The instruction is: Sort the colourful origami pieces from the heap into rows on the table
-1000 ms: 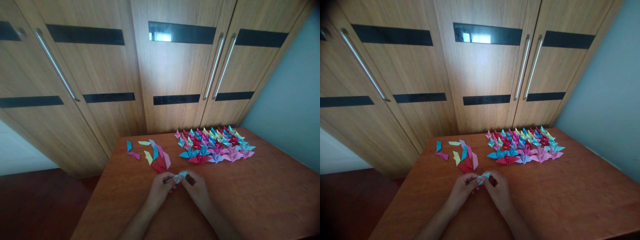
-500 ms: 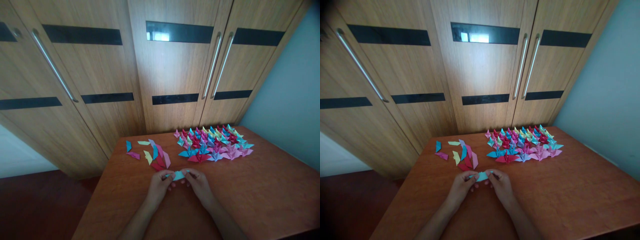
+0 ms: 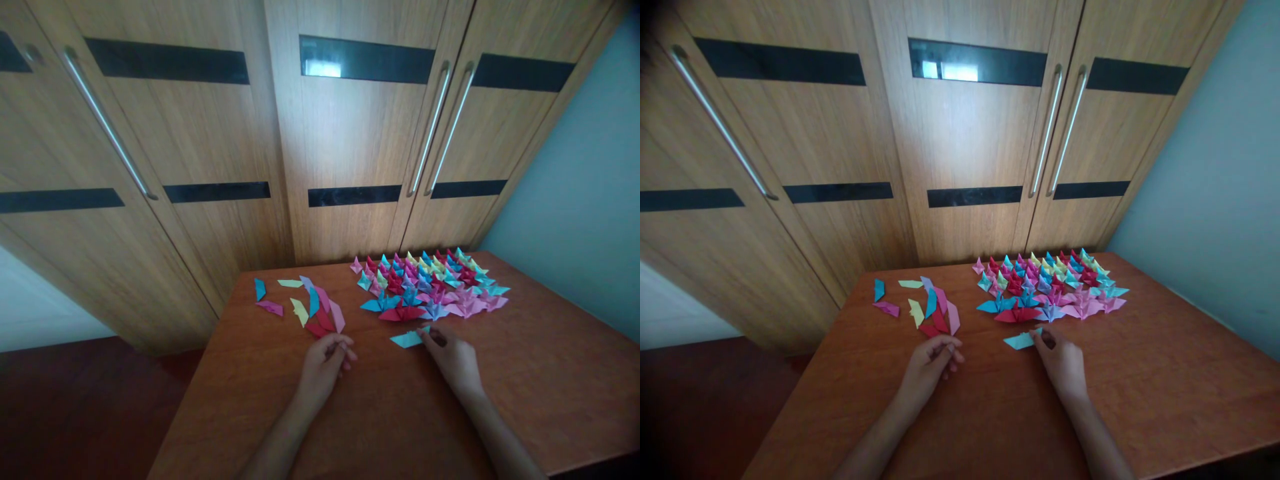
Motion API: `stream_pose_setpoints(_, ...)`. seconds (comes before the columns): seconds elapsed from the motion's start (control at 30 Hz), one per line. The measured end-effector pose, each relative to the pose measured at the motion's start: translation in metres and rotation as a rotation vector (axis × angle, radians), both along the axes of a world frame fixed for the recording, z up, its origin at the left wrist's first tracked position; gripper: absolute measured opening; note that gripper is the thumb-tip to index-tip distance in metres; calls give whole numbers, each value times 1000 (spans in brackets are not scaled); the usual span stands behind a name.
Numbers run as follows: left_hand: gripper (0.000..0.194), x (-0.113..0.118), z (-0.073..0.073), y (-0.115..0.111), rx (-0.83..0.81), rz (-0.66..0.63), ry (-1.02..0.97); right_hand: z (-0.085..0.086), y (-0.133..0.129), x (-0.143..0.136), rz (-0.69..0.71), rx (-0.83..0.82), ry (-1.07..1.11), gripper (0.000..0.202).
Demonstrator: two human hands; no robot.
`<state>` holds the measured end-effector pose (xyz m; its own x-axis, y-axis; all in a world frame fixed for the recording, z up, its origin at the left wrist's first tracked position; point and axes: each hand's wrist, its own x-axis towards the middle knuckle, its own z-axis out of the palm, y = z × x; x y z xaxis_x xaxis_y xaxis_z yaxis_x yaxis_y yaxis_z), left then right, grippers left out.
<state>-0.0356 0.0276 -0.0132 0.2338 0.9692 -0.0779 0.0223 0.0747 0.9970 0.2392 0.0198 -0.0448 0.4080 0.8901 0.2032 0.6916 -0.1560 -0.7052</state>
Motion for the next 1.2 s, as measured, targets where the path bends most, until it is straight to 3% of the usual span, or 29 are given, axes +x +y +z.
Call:
stream_pose_setpoints(0.13,22,1,-1,-1,7,-17,11,-1,3,13,-40,-82,-309,37)
stream_pose_setpoints(0.33,21,1,-5,-1,-1,-28,41,1,4,4,-18,-155,-450,34)
stream_pose_setpoints(0.97,20,0,-9,1,0,-59,74,3,6,-6,-24,-133,-454,31)
stream_pose_setpoints(1.1,21,0,-7,0,1,-63,64,1,5,-2,-13,-27,-393,31)
stream_pose_setpoints(1.2,21,1,-6,-1,5,-63,69,1,3,-5,79,129,-264,31)
